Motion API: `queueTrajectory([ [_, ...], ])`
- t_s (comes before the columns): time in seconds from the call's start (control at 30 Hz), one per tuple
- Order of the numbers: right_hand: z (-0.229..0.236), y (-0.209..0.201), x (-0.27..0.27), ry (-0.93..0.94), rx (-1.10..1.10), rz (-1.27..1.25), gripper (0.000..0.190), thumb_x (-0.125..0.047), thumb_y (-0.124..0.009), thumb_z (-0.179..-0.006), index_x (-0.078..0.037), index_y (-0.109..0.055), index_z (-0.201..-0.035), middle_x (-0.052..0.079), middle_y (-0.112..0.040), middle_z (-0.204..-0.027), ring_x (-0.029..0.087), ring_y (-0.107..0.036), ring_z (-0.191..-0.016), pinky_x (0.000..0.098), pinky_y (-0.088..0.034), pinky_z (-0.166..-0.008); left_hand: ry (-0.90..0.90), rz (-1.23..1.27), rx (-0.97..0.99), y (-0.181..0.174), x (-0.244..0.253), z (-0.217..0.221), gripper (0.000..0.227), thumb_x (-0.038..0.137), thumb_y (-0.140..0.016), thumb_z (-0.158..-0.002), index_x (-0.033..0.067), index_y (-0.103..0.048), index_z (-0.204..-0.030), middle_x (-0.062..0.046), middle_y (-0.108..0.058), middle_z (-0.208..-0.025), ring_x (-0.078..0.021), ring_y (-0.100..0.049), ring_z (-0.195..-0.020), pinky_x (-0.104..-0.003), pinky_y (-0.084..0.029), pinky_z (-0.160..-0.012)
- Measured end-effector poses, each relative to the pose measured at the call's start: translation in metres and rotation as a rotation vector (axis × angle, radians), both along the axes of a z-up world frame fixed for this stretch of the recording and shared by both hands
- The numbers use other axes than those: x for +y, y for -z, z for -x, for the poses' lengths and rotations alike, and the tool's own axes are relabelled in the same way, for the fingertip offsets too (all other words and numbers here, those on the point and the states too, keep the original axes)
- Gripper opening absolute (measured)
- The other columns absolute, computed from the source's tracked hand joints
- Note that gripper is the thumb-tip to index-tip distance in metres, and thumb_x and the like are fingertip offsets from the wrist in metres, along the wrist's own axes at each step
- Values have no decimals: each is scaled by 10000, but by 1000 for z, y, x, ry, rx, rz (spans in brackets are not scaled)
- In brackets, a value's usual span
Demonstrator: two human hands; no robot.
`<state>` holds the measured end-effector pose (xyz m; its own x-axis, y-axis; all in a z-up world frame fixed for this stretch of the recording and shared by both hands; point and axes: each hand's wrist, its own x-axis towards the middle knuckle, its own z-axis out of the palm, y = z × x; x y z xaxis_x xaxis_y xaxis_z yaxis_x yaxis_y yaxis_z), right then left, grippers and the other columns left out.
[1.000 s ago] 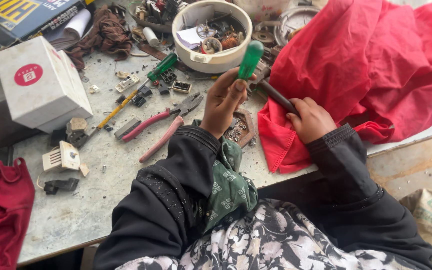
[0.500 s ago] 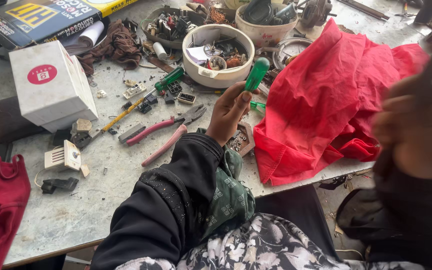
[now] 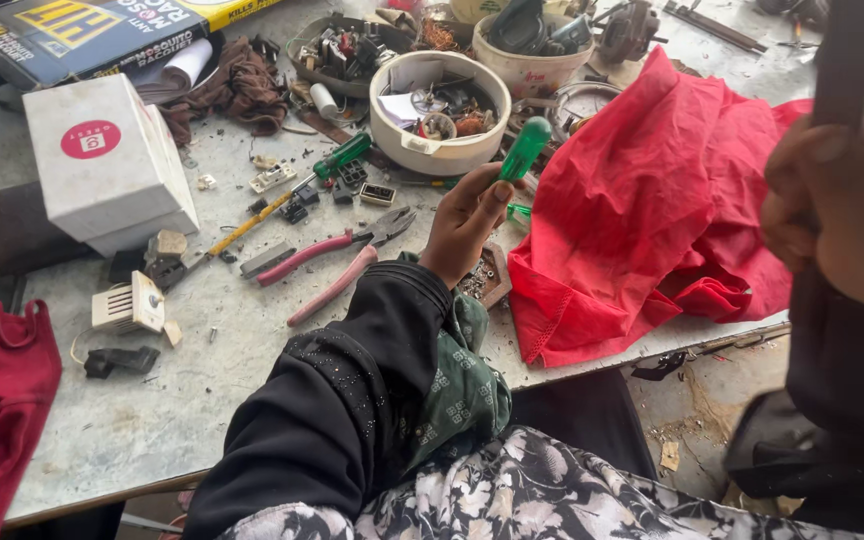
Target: The person holds a small black electrical component and uses a green screwdriver to manipulate its internal parts. They repeatedly strike the screwdriver with a hammer to force the tool into the component, then use the screwdriver to pry or adjust the internal mechanism.
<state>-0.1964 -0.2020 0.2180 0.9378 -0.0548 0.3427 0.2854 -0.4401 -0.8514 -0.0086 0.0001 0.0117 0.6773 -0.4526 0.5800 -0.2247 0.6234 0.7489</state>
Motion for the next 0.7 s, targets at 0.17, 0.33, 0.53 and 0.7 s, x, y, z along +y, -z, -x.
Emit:
queueTrajectory([
  [0.17,2,-5,-25,-157,-74,32,628,-92,-479,-1040,-151,-343,-1650,-4,-573,-737,55,-475,-482,212,-375,-408,-18,-22,12,-7,1,0,397,410,-607,-1077,51,-659,-1237,77,-473,-821,-31,-408,-724,-213,-350,-637],
  [0.33,-6,25,-37,-167,-10,-168,550,-130,-477,-1048,-140,-384,-1590,3,-585,-763,72,-497,-519,227,-392,-428,-34,-14,37,-2,2,0,377,404,-605,-1088,61,-666,-1234,77,-470,-815,-29,-399,-717,-210,-337,-633],
  [0.53,-7,41,-35,-140,-2,-343,464,-176,-476,-1058,-128,-434,-1518,12,-600,-794,93,-524,-563,246,-414,-452,-51,4,57,-4,0,-2,347,375,-582,-1072,83,-672,-1237,74,-505,-740,-4,-408,-626,-182,-331,-553],
  [0.7,-20,45,-35,-162,23,-423,403,-215,-475,-1066,-117,-475,-1457,19,-612,-820,110,-547,-601,261,-431,-472,-1,15,-125,-1,-3,1,320,362,-576,-1122,85,-649,-1265,29,-641,-1046,-25,-516,-874,-198,-449,-781],
])
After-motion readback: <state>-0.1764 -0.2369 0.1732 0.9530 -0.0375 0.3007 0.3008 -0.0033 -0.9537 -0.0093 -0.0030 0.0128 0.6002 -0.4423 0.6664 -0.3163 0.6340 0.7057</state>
